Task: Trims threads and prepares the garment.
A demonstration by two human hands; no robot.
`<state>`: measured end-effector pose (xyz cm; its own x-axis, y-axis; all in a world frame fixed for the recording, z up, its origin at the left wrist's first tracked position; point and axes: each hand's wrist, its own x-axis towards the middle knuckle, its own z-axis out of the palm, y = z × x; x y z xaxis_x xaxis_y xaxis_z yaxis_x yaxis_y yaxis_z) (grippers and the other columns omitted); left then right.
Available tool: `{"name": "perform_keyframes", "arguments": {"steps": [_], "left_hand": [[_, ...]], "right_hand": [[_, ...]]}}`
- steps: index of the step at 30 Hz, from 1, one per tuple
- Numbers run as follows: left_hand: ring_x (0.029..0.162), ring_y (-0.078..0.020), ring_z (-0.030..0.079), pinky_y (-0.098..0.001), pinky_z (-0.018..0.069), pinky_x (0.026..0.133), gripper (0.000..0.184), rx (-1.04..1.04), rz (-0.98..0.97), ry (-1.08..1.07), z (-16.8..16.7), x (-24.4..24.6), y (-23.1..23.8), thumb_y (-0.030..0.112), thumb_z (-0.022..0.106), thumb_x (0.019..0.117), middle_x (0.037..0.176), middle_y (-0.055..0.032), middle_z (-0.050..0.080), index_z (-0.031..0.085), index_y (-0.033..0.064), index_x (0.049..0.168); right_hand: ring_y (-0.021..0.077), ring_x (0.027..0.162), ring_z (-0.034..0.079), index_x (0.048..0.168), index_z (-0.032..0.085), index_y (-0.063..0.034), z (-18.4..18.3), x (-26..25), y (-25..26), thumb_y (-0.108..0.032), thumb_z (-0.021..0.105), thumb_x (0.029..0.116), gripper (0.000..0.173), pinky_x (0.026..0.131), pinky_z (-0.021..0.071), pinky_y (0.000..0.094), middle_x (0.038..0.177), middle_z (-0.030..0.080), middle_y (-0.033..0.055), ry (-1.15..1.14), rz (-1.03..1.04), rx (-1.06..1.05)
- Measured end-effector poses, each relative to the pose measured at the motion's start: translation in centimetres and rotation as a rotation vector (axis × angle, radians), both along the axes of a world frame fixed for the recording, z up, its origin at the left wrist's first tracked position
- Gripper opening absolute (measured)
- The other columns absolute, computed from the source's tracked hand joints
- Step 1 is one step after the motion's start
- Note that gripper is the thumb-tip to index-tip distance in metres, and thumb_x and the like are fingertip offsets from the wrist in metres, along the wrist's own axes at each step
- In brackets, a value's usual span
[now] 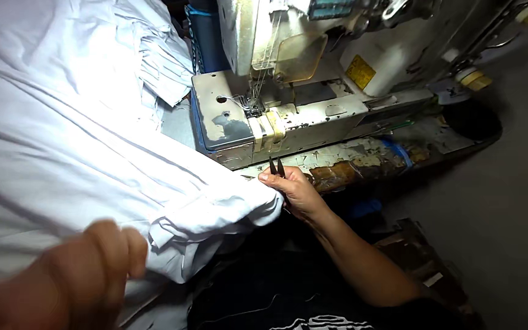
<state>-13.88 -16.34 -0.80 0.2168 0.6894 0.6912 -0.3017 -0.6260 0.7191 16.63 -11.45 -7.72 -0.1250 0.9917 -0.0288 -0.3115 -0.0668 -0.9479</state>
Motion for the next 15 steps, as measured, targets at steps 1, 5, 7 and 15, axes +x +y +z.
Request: {"name": "perform_keyframes", "arguments": {"steps": [1, 5, 7, 15], "left_hand": [[0.068, -0.0070, 0.062, -0.0243, 0.0531, 0.069, 0.041, 0.087, -0.049, 0.048, 0.4, 0.4, -0.2, 0.037, 0.047, 0.1069, 0.066, 0.0066, 0.058, 0.058, 0.0181, 0.072], [0.101, -0.0059, 0.061, -0.0235, 0.0486, 0.090, 0.021, 0.249, 0.442, 0.593, -1.6, 6.4, 2.1, 0.034, 0.069, 0.0965, 0.098, 0.0039, 0.068, 0.074, 0.0132, 0.097], [0.099, -0.0178, 0.064, -0.0325, 0.0509, 0.087, 0.025, 0.310, 0.558, 0.794, -4.1, 8.1, 3.5, 0.030, 0.069, 0.0946, 0.101, -0.0071, 0.071, 0.078, 0.0070, 0.102], [0.085, 0.0046, 0.061, -0.0098, 0.0484, 0.077, 0.028, 0.138, 0.531, 0.677, -3.7, 4.9, 2.0, 0.025, 0.063, 0.0984, 0.086, -0.0004, 0.069, 0.074, 0.0032, 0.085]], "right_hand": [[0.0000, 0.049, 0.051, 0.086, 0.070, -0.0054, 0.1, -0.1, -0.1, -0.010, 0.063, 0.0978, 0.015, 0.046, 0.0418, 0.0150, 0.060, 0.060, -0.0007, 0.001, 0.007, 0.007], [-0.0007, 0.051, 0.053, 0.085, 0.070, -0.0062, 0.8, -0.3, -0.7, -0.008, 0.062, 0.0978, 0.015, 0.048, 0.0442, 0.0147, 0.062, 0.062, -0.0022, 0.004, 0.017, 0.024], [0.0000, 0.052, 0.054, 0.084, 0.070, -0.0052, 1.1, -0.2, -1.0, -0.008, 0.062, 0.0978, 0.016, 0.050, 0.0449, 0.0155, 0.063, 0.062, -0.0017, 0.013, 0.017, 0.042], [-0.0010, 0.050, 0.051, 0.084, 0.068, -0.0058, 1.1, 0.9, -0.7, -0.008, 0.061, 0.0989, 0.017, 0.048, 0.0423, 0.0143, 0.061, 0.059, -0.0026, -0.020, -0.045, 0.061]]}}
